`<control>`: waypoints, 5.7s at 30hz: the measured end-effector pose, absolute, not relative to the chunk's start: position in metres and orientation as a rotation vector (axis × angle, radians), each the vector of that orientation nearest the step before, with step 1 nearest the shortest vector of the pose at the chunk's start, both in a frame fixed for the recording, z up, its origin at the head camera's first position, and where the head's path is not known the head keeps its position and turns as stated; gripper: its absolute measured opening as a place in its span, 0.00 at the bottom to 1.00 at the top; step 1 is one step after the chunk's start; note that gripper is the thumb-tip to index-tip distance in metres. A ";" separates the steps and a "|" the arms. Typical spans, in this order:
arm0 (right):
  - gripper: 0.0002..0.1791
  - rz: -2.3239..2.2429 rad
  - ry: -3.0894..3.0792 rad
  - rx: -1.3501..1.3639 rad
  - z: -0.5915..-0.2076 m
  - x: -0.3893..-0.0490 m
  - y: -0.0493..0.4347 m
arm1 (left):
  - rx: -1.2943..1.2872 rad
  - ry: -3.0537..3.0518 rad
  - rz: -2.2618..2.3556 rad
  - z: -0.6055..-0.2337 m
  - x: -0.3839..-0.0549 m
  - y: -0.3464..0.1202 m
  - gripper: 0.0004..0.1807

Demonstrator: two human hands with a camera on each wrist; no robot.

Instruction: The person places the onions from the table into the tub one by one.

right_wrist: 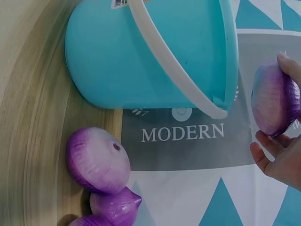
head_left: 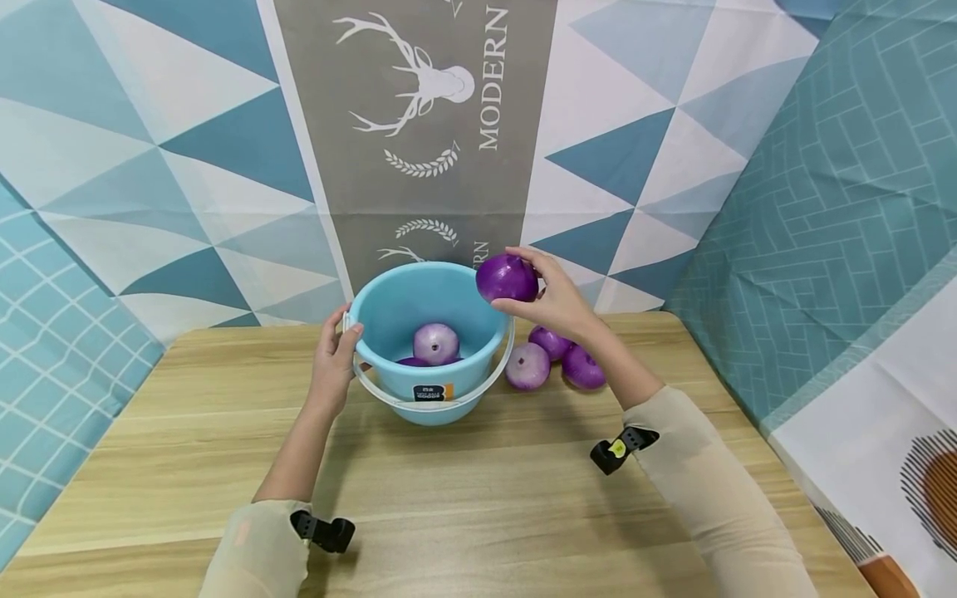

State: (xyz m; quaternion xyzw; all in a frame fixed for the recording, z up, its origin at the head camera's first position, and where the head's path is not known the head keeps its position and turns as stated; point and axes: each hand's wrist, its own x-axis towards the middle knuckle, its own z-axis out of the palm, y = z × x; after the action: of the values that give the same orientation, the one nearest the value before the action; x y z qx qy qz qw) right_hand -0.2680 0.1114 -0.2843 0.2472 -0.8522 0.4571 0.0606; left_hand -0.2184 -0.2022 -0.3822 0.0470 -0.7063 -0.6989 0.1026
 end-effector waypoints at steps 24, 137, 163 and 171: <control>0.41 1.394 -2.567 0.833 -0.282 -0.268 0.082 | 0.145 -2.073 -2.062 -0.383 -0.219 -0.202 0.28; 0.43 1.102 -2.749 1.109 -0.305 -0.283 -0.003 | 0.124 -2.097 -2.027 -0.384 -0.221 -0.202 0.28; 0.39 1.048 -2.756 1.091 -0.307 -0.285 -0.001 | 0.113 -2.084 -2.049 -0.384 -0.220 -0.201 0.29; 0.31 1.130 -2.714 1.094 -0.301 -0.285 0.007 | 0.133 -2.073 -2.064 -0.383 -0.220 -0.200 0.29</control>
State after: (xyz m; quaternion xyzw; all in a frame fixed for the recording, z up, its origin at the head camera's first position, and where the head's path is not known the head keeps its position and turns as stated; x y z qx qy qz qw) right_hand -0.2846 0.0072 -0.3013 0.3488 -0.8652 0.3601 0.0024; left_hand -0.2195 -0.2004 -0.3830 0.0452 -0.7038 -0.7009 0.1063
